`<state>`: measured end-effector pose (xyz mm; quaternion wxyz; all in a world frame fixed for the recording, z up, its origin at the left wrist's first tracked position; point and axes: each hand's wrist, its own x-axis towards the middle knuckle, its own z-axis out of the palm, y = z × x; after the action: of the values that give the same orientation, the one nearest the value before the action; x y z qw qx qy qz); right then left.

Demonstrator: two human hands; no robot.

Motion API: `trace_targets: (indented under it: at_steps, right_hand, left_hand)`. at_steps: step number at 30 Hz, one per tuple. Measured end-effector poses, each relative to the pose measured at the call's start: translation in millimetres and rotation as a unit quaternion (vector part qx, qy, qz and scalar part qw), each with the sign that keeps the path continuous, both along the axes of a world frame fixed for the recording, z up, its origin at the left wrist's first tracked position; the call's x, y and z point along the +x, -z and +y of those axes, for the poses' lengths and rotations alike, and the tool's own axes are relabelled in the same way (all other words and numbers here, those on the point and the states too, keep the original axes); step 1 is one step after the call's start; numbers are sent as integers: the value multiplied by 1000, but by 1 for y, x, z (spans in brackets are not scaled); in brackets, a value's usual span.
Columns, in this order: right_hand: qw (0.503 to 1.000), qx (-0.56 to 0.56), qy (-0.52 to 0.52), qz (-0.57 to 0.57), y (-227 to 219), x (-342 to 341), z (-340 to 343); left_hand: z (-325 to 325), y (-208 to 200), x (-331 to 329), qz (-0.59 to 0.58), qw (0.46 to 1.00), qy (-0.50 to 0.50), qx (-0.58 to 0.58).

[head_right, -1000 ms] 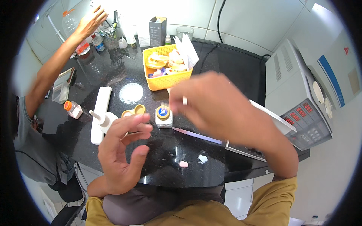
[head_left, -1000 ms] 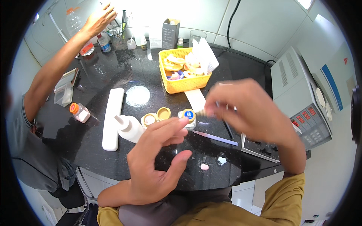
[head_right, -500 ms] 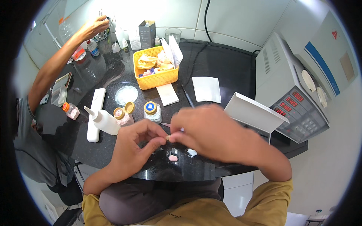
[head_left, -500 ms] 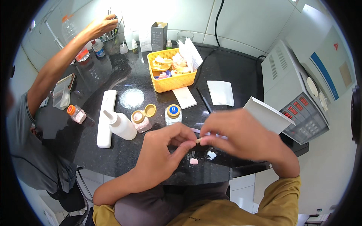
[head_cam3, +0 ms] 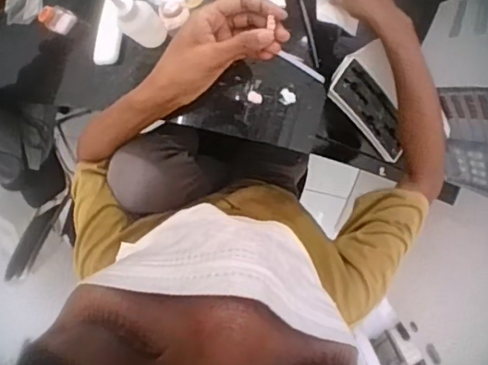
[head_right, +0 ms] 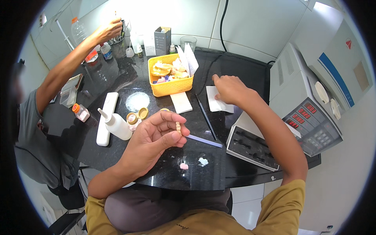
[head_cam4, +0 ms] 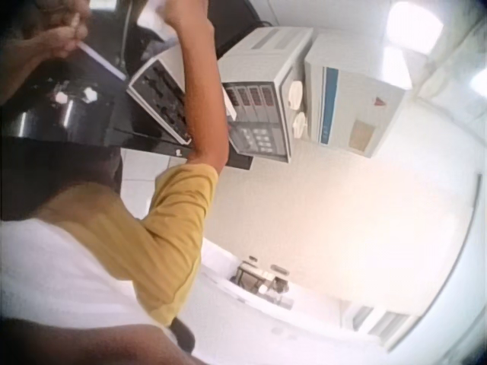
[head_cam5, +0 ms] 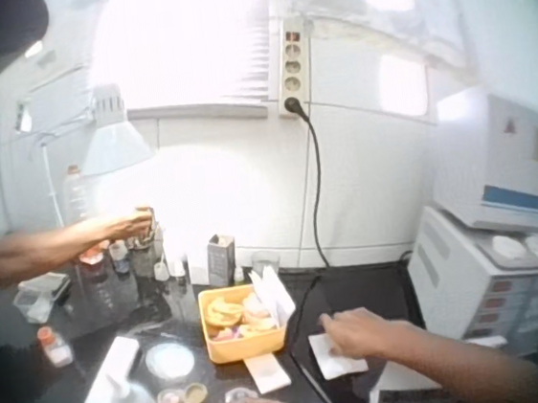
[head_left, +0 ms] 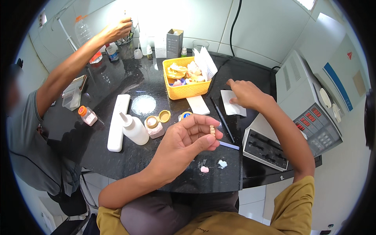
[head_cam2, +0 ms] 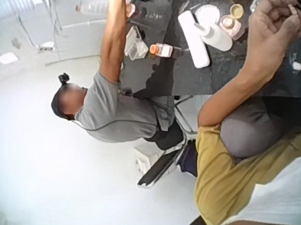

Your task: The person opens a white box and removes a small tool. They scoop a pink powder from a jar and a white powder from another jar onto the table, then add liquid from a squeeze bottle. The person mixes the powders and liquid together with the tool, then wipes the tool with a tissue.

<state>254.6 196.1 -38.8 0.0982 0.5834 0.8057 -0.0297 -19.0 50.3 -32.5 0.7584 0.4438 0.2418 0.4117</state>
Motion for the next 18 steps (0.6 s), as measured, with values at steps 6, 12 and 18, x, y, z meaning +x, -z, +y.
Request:
trace_targets:
  at_steps: [6, 12, 18]
  right_hand:
    - [993, 101, -41, 39, -11, 7, -4]
    - [955, 226, 20, 189, -65, -12, -45]
    - [900, 291, -103, 308, -61, -25, -113]
  left_hand:
    - [-3, 2, -2, 19, 998, -39, 39]
    - [-4, 2, -4, 40, 995, -66, 67]
    - [-7, 2, -3, 42, 993, -62, 87]
